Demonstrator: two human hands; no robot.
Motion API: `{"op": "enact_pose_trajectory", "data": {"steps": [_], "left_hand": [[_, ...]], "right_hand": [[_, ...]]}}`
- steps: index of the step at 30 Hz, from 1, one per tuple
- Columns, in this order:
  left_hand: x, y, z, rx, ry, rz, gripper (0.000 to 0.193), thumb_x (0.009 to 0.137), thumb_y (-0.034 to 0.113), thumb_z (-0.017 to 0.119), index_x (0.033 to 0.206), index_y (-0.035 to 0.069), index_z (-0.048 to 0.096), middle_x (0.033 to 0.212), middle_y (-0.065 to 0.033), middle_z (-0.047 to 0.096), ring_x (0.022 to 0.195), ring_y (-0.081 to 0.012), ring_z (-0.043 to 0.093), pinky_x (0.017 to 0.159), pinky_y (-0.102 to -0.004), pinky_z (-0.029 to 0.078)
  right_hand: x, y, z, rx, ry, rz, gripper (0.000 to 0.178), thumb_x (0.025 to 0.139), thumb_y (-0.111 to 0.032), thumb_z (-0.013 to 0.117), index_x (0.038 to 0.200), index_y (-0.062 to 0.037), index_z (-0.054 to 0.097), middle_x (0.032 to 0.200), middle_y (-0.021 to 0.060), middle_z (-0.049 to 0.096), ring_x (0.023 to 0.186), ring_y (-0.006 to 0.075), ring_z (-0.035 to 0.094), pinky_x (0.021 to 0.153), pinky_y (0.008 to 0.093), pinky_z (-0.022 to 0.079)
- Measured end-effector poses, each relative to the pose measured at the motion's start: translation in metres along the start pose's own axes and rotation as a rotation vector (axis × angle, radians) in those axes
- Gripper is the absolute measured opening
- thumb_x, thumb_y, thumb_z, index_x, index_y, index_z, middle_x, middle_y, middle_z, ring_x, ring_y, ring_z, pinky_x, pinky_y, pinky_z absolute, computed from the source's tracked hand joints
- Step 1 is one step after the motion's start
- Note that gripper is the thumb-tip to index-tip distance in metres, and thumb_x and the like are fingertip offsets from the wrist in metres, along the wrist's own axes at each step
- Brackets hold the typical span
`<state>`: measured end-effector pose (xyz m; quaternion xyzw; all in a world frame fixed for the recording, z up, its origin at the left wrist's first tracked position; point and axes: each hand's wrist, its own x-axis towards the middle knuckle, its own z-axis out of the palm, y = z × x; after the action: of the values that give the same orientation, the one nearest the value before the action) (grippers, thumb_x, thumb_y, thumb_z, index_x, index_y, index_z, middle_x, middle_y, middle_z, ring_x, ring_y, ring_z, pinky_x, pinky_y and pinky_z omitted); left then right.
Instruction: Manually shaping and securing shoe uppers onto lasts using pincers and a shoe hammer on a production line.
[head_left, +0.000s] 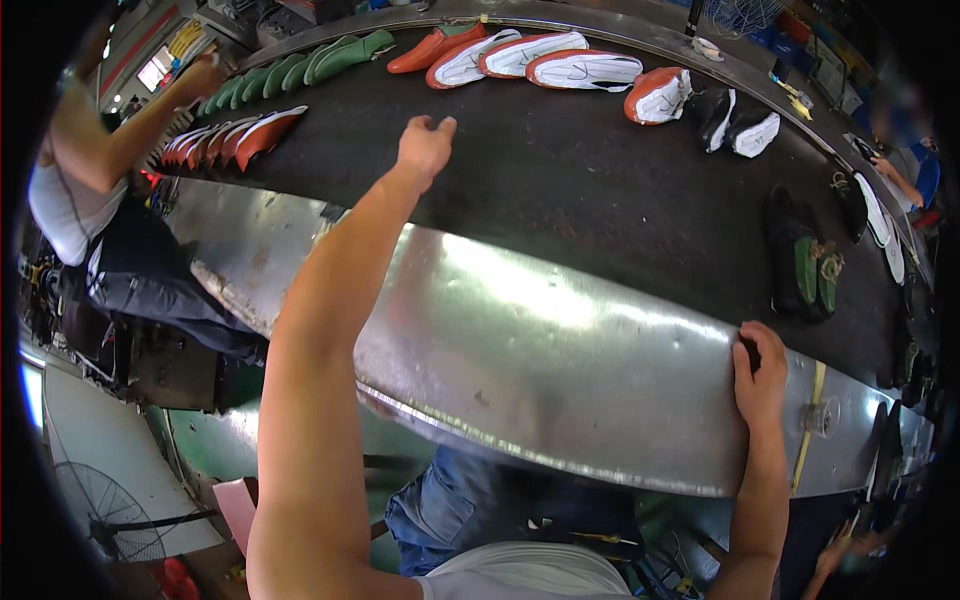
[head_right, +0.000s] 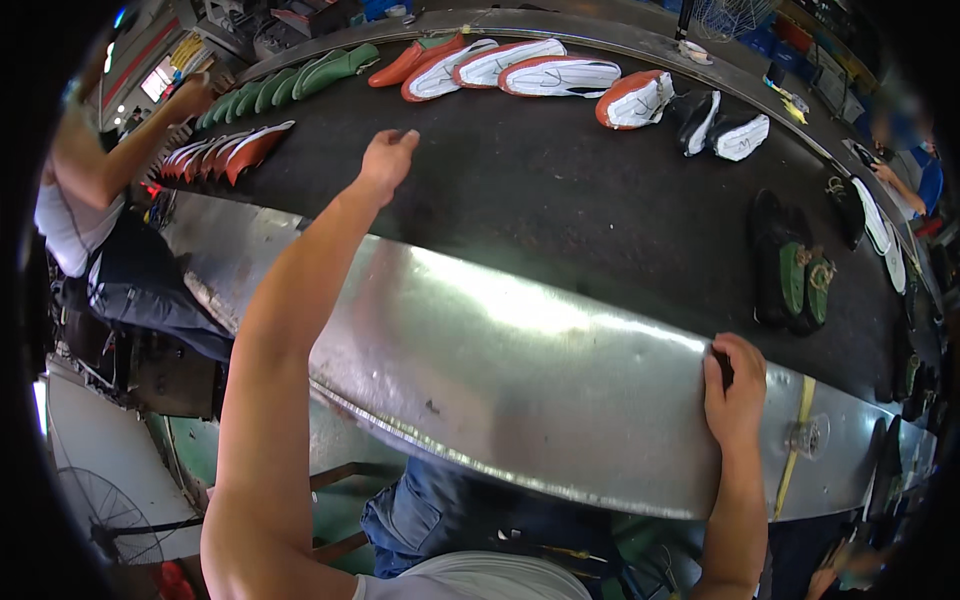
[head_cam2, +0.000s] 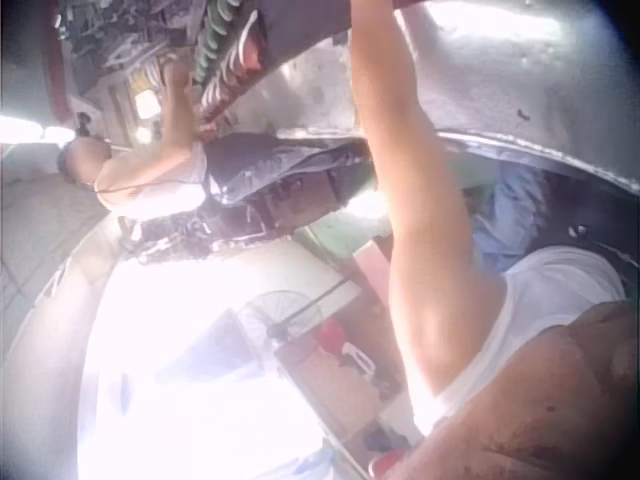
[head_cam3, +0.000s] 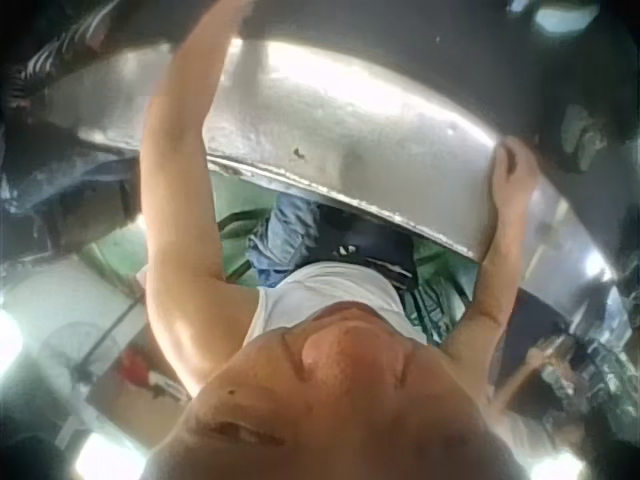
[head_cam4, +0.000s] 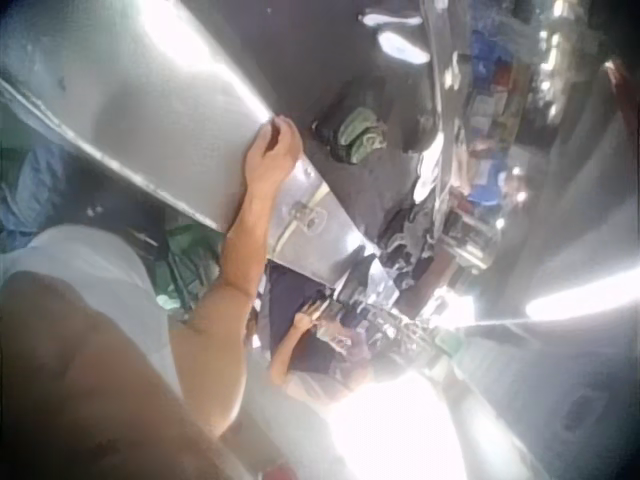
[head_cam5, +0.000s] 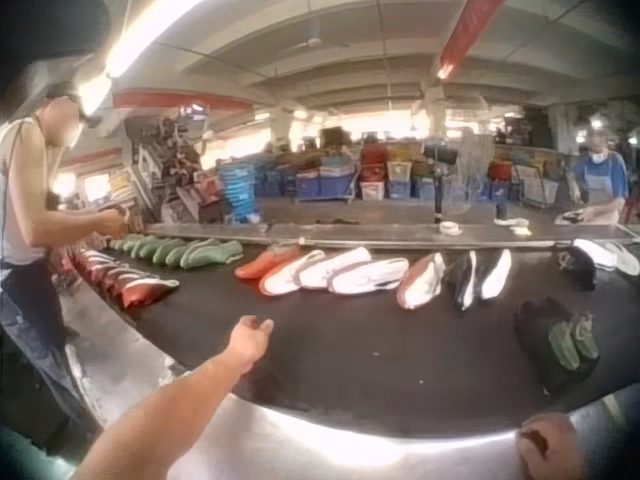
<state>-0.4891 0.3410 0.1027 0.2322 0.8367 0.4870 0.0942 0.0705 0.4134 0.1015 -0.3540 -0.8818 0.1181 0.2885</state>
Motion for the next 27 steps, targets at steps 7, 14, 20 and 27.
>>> {"op": "enact_pose_trajectory", "data": {"steps": [7, 14, 20, 27], "left_hand": [[0.165, -0.024, 0.059, 0.39, 0.37, 0.109, 0.092, 0.086, 0.052, 0.068, 0.147, -0.007, 0.032, 0.161, -0.028, 0.013, 0.148, -0.046, 0.015, 0.117, -0.0484, 0.031], [0.209, -0.008, 0.058, 0.542, -0.042, 0.149, 0.083, 0.085, 0.049, 0.07, 0.149, 0.008, 0.036, 0.15, -0.0233, 0.042, 0.124, -0.0443, 0.056, 0.106, -0.0476, 0.045], [0.184, -0.019, 0.095, 0.616, 0.031, 0.399, 0.079, 0.086, 0.059, 0.066, 0.154, 0.037, 0.034, 0.165, -0.0166, -0.002, 0.149, -0.0468, 0.009, 0.115, -0.0586, 0.029], [0.201, 0.025, 0.113, 0.711, -0.083, 0.201, 0.097, 0.074, 0.084, 0.059, 0.155, 0.038, 0.033, 0.166, -0.0185, -0.012, 0.151, -0.0494, -0.004, 0.118, -0.0601, 0.021]], "right_hand": [[0.006, -0.011, -0.002, 0.025, -0.103, 0.079, 0.018, 0.085, -0.004, 0.062, 0.102, 0.0008, 0.061, 0.109, 0.0196, 0.063, 0.104, 0.0344, 0.06, 0.095, 0.0416, 0.045], [0.015, -0.021, 0.003, 0.015, -0.124, 0.144, 0.021, 0.079, -0.002, 0.063, 0.099, -0.0013, 0.057, 0.104, 0.0191, 0.063, 0.099, 0.0372, 0.058, 0.095, 0.0476, 0.043], [0.02, -0.023, 0.011, -0.017, -0.069, 0.111, 0.023, 0.077, -0.001, 0.063, 0.099, -0.0006, 0.056, 0.102, 0.0188, 0.062, 0.097, 0.0373, 0.058, 0.092, 0.0472, 0.043], [0.027, -0.027, 0.012, 0.009, -0.106, 0.089, 0.027, 0.072, 0.001, 0.064, 0.097, -0.0013, 0.055, 0.098, 0.017, 0.062, 0.094, 0.0356, 0.059, 0.09, 0.047, 0.043]]}}
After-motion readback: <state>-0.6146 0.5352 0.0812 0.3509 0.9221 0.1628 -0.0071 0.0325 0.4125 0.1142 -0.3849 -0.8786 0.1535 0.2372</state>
